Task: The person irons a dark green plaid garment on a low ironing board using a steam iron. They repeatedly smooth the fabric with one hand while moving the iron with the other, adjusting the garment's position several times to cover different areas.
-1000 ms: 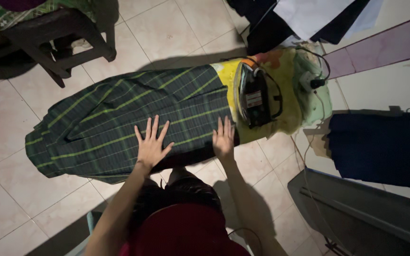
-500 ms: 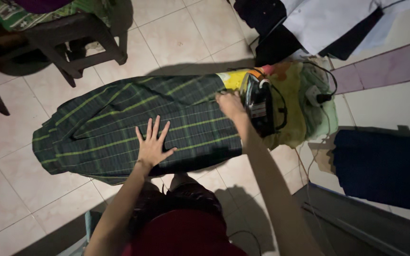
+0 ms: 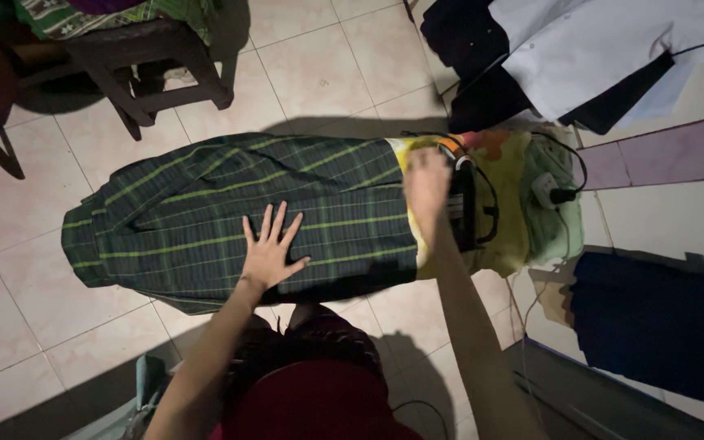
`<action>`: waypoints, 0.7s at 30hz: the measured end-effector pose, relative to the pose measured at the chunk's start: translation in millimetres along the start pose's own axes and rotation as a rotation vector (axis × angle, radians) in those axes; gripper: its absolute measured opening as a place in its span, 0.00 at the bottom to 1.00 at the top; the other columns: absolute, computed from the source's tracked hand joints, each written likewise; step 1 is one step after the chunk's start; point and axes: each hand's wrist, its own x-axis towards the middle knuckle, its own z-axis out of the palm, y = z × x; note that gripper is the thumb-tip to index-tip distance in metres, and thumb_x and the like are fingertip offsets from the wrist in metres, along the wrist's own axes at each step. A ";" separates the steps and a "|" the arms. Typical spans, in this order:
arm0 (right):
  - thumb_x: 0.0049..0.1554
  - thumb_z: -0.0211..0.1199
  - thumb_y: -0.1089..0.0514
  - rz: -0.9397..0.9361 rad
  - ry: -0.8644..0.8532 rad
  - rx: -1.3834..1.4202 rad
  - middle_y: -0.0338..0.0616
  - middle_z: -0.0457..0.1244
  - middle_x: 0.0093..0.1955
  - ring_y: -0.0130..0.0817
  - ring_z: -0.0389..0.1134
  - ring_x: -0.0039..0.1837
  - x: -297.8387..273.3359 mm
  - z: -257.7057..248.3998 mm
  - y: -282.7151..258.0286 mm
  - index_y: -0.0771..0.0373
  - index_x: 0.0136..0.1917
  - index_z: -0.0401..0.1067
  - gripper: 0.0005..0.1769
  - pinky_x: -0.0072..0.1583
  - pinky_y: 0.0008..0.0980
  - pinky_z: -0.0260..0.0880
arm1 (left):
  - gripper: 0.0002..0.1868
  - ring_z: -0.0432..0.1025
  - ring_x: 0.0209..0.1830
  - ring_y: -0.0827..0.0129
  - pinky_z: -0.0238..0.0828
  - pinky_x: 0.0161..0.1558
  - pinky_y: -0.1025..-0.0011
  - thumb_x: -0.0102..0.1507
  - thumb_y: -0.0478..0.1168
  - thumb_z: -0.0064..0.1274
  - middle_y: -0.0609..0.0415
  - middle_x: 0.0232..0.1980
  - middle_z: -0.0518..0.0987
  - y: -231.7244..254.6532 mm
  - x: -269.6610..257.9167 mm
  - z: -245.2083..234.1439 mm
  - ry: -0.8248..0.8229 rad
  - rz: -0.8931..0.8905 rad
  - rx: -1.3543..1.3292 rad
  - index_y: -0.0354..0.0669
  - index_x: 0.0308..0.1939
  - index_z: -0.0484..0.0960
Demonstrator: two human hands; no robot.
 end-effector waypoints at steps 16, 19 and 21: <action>0.63 0.56 0.34 0.459 0.013 0.702 0.55 0.71 0.50 0.45 0.74 0.53 -47.7 -18.5 115.7 0.60 0.62 0.76 0.30 0.54 0.40 0.69 | 0.54 0.37 0.84 0.47 0.27 0.71 0.25 0.59 0.73 0.44 0.46 0.84 0.41 -3.2 -3.9 -4.4 0.068 -0.008 0.001 0.50 0.80 0.48; 0.64 0.57 0.34 0.583 -0.107 0.621 0.56 0.71 0.44 0.43 0.75 0.49 -58.3 -45.0 85.4 0.64 0.58 0.77 0.31 0.53 0.40 0.70 | 0.51 0.39 0.83 0.47 0.28 0.71 0.25 0.62 0.72 0.40 0.46 0.84 0.42 -17.8 -22.9 -3.3 0.104 -0.050 -0.019 0.49 0.80 0.49; 0.64 0.58 0.34 0.626 -0.185 0.530 0.56 0.71 0.41 0.43 0.74 0.46 -58.6 -68.4 58.6 0.65 0.55 0.78 0.31 0.51 0.41 0.69 | 0.48 0.40 0.84 0.47 0.29 0.71 0.25 0.64 0.71 0.37 0.46 0.85 0.43 -28.9 -31.7 -0.7 0.134 -0.072 -0.018 0.50 0.81 0.50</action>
